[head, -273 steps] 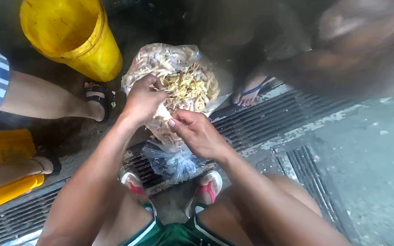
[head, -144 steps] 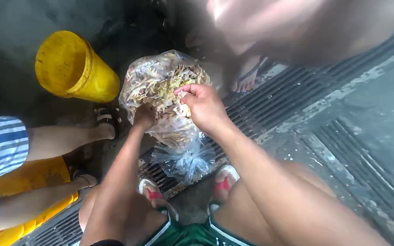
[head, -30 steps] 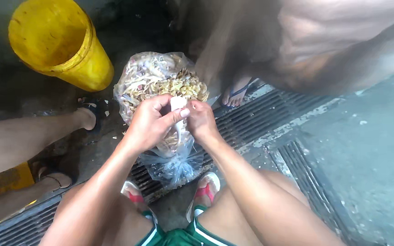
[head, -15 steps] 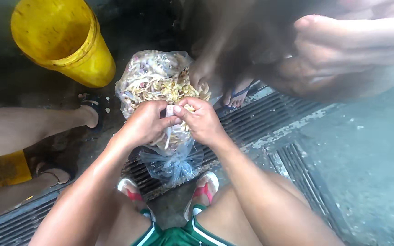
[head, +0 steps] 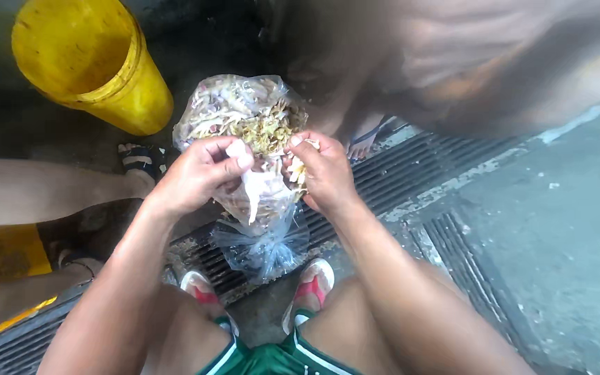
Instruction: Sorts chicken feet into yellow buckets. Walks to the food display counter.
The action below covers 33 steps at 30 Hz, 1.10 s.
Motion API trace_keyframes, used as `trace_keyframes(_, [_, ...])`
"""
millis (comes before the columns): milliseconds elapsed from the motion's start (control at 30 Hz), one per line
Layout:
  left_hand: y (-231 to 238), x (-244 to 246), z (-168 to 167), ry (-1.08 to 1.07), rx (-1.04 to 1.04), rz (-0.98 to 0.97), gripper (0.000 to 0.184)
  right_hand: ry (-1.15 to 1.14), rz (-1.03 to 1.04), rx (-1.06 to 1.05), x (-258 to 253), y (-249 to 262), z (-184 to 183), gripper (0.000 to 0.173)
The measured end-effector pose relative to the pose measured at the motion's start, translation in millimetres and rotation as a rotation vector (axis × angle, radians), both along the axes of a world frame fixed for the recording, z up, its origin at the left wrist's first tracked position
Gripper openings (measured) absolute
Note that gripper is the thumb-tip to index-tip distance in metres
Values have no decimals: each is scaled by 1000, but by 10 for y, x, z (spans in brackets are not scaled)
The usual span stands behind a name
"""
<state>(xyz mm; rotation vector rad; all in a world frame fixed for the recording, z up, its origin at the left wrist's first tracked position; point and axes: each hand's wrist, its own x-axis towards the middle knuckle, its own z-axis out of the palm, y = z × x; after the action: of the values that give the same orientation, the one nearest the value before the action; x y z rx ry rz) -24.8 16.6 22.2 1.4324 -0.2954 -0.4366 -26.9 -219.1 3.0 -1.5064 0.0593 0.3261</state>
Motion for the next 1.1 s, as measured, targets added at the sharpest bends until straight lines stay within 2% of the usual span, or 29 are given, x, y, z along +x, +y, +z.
trace_keyframes(100, [44,62,-3,54,-95,199,11,36,124,38,-22,6,52,32])
trace_keyframes(200, [56,119,7,98,-40,361,2,78,203,-23,-32,31,61,38])
trace_keyframes(333, [1,161,0,162,93,496,5,46,189,-92,-60,68,-18,34])
trace_keyframes(467, [-102,146,-29,262,34,602,13,9,238,-96,-71,84,-85,32])
trace_keyframes(533, [-212,84,-19,307,16,605,18,2,249,-130,-77,106,-63,32])
trace_keyframes(600, [-353,-45,-8,295,44,553,18,20,176,-182,-98,157,-10,36])
trace_keyframes(767, [-591,-301,-96,78,238,455,17,51,-61,-278,-97,225,5,46])
trace_keyframes(967, [-527,-299,-45,37,183,422,15,-170,-9,-398,-24,114,21,53])
trace_keyframes(1100, [-492,-272,9,53,118,404,13,-146,-47,-356,7,63,62,48])
